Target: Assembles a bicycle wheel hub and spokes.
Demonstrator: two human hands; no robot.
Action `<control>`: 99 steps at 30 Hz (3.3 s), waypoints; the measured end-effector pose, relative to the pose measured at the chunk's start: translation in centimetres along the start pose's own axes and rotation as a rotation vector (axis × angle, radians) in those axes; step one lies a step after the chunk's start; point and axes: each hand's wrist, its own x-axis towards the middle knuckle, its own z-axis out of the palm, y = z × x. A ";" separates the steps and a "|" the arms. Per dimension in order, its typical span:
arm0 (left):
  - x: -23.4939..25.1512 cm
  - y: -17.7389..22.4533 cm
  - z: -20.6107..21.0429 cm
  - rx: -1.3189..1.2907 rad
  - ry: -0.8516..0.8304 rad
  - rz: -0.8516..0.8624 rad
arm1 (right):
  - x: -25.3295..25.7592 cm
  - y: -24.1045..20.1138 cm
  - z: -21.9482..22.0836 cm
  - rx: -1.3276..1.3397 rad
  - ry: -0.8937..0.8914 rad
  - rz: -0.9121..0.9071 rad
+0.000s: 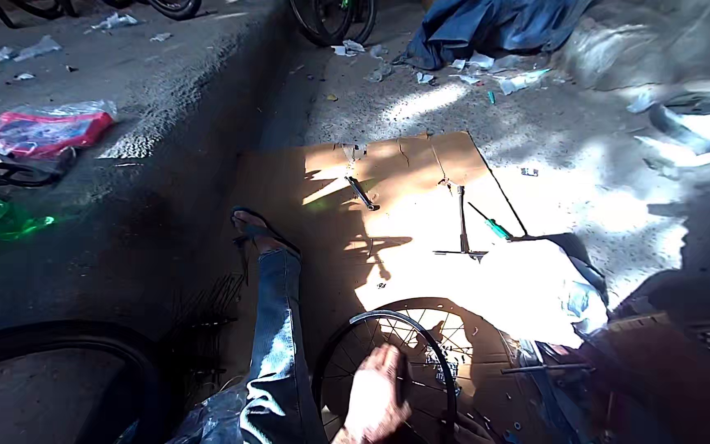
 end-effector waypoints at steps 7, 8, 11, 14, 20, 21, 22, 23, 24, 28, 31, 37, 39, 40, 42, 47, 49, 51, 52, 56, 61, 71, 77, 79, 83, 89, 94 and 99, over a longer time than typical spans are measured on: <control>6.8 -13.7 -2.2 -0.009 -0.261 -0.517 | -0.1 -0.8 2.6 0.146 0.118 0.051; 7.1 -15.0 -1.8 -0.053 -0.316 -0.510 | -0.2 -1.0 2.9 0.152 0.134 0.052; 7.6 -17.6 -0.8 -0.206 -0.373 -0.481 | -0.2 -0.2 1.4 0.180 0.012 0.038; 8.0 -18.5 -0.3 -0.314 -0.375 -0.454 | -0.4 -0.3 1.4 0.159 0.020 0.044; 9.1 -18.8 -0.4 -0.309 -0.460 -0.494 | -0.8 -1.0 1.5 0.171 0.032 0.098; 9.2 -18.8 -0.4 -0.302 -0.468 -0.503 | -0.8 -1.0 1.6 0.180 0.038 0.103; 9.3 -18.9 -0.4 -0.302 -0.469 -0.519 | -0.8 -1.0 1.6 0.187 0.043 0.103; 9.4 -18.9 -0.4 -0.308 -0.462 -0.538 | -0.8 -1.0 1.7 0.183 0.045 0.101; 9.5 -18.9 -0.4 -0.317 -0.460 -0.558 | -0.9 -0.9 1.7 0.180 0.047 0.101; 9.7 -18.7 -0.6 -0.357 -0.459 -0.651 | -0.8 -0.7 1.8 0.190 0.068 0.092; 9.7 -18.6 -0.6 -0.370 -0.420 -0.659 | -0.5 -0.3 1.2 0.237 -0.001 0.069; 9.8 -18.4 -0.4 -0.328 -0.488 -0.551 | -0.8 -0.2 1.6 0.263 0.025 0.075; 10.0 -18.2 -0.4 -0.286 -0.498 -0.534 | -0.6 0.1 1.1 0.281 0.007 0.066; 10.1 -17.9 -0.5 -0.253 -0.504 -0.532 | -0.5 0.3 0.8 0.288 -0.009 0.058; 10.1 -17.7 -0.5 -0.189 -0.512 -0.526 | -0.3 0.5 0.5 0.292 -0.025 0.039; 10.1 -16.9 -0.6 -0.146 -0.490 -0.543 | -0.8 -0.3 0.9 0.192 0.032 0.025; 10.2 -16.2 -0.9 -0.076 -0.533 -0.562 | -0.9 -0.3 0.8 0.140 0.067 0.029; 10.6 -15.3 -0.8 0.020 -0.545 -0.540 | -0.9 0.1 0.3 0.133 0.083 0.036; 10.8 -15.1 -0.5 0.049 -0.508 -0.505 | -0.9 0.2 0.1 0.139 0.076 0.039; 12.2 -14.5 0.5 -0.036 -0.390 -0.264 | -0.7 0.4 -0.2 0.154 0.046 0.057; 13.2 -13.1 1.6 -0.084 -0.447 -0.082 | -0.6 0.4 -0.5 0.168 0.065 0.051; 14.5 -11.3 1.2 -0.044 -0.548 -0.155 | -0.8 0.3 -0.4 0.120 0.058 0.061; 14.5 -8.6 2.4 0.062 -0.544 0.044 | -0.6 0.1 -0.1 0.194 0.044 0.054; 14.9 -7.8 2.6 0.077 -0.590 0.061 | -0.7 -0.1 0.0 0.182 0.039 0.067; 15.5 -7.5 3.0 0.088 -0.582 0.065 | -0.6 -0.2 0.2 0.167 0.060 0.075; 15.2 -7.5 2.5 0.033 -0.561 0.027 | -0.7 -0.1 0.0 0.174 0.048 0.070; 13.9 -6.3 2.5 0.128 -0.468 0.097 | -0.5 -0.2 0.1 0.178 0.043 0.057; 6.1 0.1 0.1 -0.061 -0.499 0.284 | -0.6 -0.5 0.2 0.117 0.096 0.034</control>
